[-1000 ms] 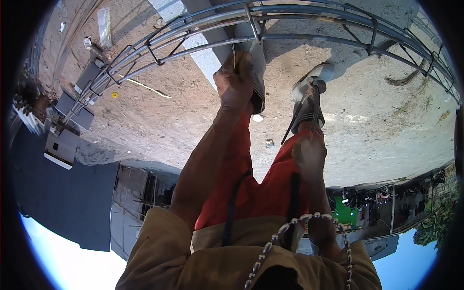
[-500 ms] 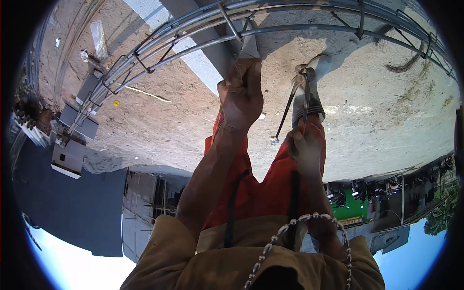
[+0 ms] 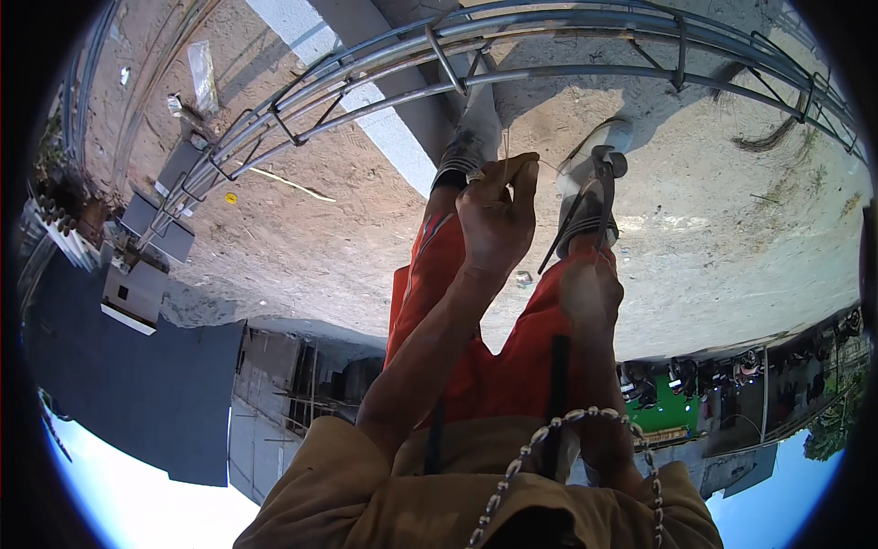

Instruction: The person picks up pre-cut lengths of wire and uses pliers to twist them around the intersections of a steel rebar frame, securing the structure.

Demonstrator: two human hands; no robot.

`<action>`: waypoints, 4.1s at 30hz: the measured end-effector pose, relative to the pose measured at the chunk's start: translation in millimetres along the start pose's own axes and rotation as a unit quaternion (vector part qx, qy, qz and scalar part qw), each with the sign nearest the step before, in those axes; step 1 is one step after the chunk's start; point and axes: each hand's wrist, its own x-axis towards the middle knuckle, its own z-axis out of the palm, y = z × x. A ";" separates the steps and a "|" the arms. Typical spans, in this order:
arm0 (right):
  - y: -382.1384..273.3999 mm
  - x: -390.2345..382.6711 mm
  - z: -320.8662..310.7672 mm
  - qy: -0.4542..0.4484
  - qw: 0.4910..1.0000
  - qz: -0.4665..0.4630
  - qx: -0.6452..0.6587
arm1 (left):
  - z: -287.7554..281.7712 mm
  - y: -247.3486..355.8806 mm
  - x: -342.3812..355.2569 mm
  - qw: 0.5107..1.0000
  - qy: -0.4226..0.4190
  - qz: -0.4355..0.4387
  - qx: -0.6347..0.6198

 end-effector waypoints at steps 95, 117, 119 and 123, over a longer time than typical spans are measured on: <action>-135.4 11.9 70.0 0.027 0.763 -0.355 -0.539 | -69.1 -29.8 -1.0 0.942 0.137 -0.205 -0.227; -196.0 22.9 131.0 -0.118 0.806 -0.352 -0.462 | -61.8 63.6 38.1 0.805 0.187 -0.212 -0.522; -201.5 24.5 134.4 -0.121 0.825 -0.382 -0.399 | -57.2 72.4 45.7 0.778 0.190 -0.232 -0.552; -217.5 28.1 142.0 -0.067 0.725 -0.433 -0.532 | -44.8 79.0 59.6 0.681 0.228 -0.240 -0.653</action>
